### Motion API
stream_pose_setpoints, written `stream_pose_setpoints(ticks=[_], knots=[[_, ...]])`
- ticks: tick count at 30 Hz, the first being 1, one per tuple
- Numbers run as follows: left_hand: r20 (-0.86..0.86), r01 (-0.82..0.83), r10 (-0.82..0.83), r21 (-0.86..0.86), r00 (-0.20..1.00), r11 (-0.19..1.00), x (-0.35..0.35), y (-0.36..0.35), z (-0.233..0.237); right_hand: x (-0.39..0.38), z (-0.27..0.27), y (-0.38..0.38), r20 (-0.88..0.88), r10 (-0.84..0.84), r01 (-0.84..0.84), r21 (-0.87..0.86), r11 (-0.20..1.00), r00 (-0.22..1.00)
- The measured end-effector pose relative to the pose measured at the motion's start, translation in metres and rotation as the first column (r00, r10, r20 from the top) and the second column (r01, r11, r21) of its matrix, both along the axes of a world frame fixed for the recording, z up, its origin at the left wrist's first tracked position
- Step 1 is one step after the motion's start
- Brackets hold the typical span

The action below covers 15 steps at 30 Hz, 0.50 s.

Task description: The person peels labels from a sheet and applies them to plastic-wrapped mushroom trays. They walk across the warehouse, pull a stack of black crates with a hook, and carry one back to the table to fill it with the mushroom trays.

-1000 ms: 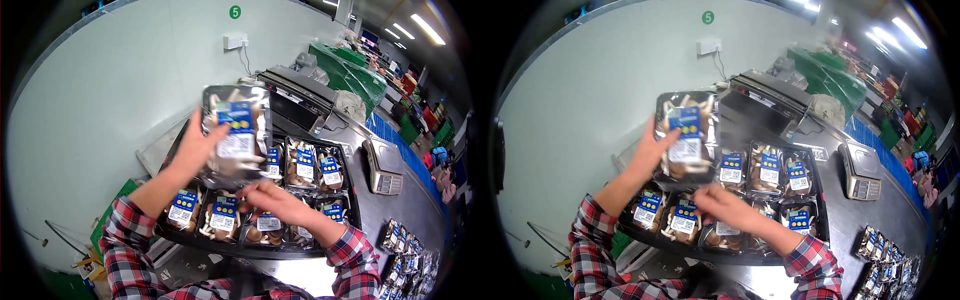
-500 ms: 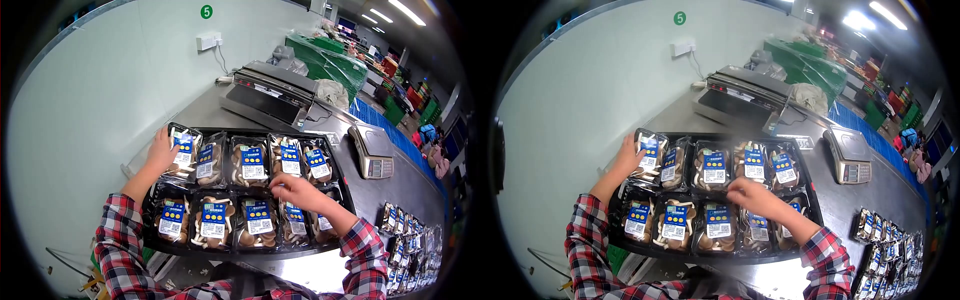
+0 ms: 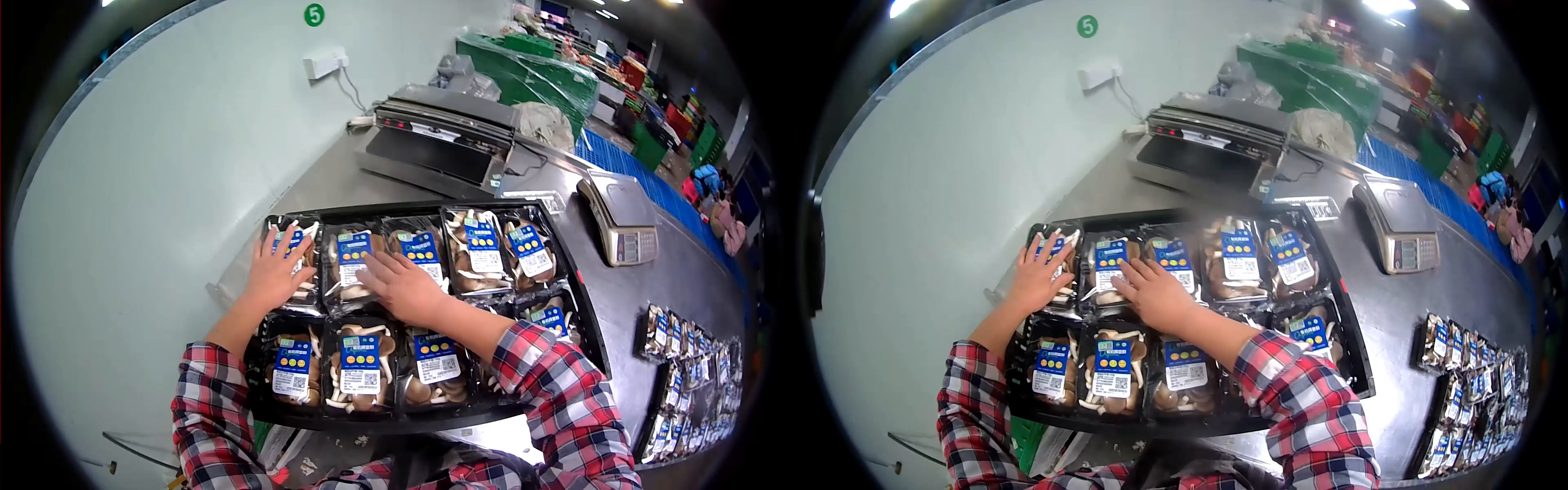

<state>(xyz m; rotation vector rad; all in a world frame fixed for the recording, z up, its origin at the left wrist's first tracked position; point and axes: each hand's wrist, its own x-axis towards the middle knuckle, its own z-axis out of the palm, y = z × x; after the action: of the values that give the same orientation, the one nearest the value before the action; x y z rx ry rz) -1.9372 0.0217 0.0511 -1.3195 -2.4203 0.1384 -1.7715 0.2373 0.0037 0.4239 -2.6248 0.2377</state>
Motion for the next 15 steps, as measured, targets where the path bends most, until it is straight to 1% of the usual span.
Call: stream_pose_setpoints(ticks=[2, 4, 5, 6, 8, 10, 11, 12, 13, 14, 15], knots=[[0.098, -0.035, 0.044, -0.094, 0.994, 0.995, 0.009, 0.004, 0.002, 0.002, 0.001, -0.003, 0.008, -0.023, 0.023, -0.020, 1.000, 1.000], [0.142, -0.060, 0.071, -0.081, 0.987, 0.995, 0.014, 0.009, -0.011, 0.000, -0.003, -0.005, 0.047, -0.035, 0.036, -0.034, 0.999, 0.998], [0.181, -0.080, 0.099, -0.106, 0.978, 0.991, 0.015, 0.012, -0.009, -0.003, -0.009, -0.004, 0.050, -0.038, 0.040, -0.039, 0.998, 0.998], [0.175, -0.079, 0.103, -0.136, 0.979, 0.988, 0.011, 0.012, -0.010, -0.007, -0.014, -0.002, 0.084, -0.013, 0.019, -0.071, 0.997, 0.996], [0.212, -0.140, 0.202, -0.277, 0.956, 0.951, 0.023, 0.026, 0.020, -0.003, 0.004, 0.013, 0.110, 0.112, -0.079, -0.273, 0.959, 0.988], [0.213, -0.225, 0.311, -0.350, 0.926, 0.910, 0.024, 0.048, 0.041, 0.011, 0.048, 0.054, 0.099, 0.158, -0.105, -0.403, 0.909, 0.982], [0.171, -0.165, 0.187, -0.133, 0.967, 0.977, 0.015, 0.050, 0.033, 0.011, 0.031, 0.082, -0.241, -0.100, 0.028, -0.287, 0.958, 0.965], [0.130, -0.110, 0.116, -0.051, 0.985, 0.993, 0.005, 0.052, 0.025, 0.023, 0.032, 0.116, -0.273, -0.251, 0.232, -0.101, 0.968, 0.929], [0.130, -0.120, 0.122, -0.024, 0.984, 0.993, -0.005, 0.052, 0.006, 0.042, 0.026, 0.138, -0.110, -0.522, 0.507, -0.138, 0.851, 0.846], [0.136, -0.131, 0.129, 0.004, 0.982, 0.991, -0.010, 0.052, -0.014, 0.056, 0.014, 0.159, 0.070, -0.652, 0.656, -0.093, 0.749, 0.755], [0.051, -0.142, 0.143, -0.030, 0.988, 0.989, -0.005, 0.055, -0.021, 0.067, 0.009, 0.162, 0.202, -0.656, 0.669, 0.006, 0.743, 0.727]])
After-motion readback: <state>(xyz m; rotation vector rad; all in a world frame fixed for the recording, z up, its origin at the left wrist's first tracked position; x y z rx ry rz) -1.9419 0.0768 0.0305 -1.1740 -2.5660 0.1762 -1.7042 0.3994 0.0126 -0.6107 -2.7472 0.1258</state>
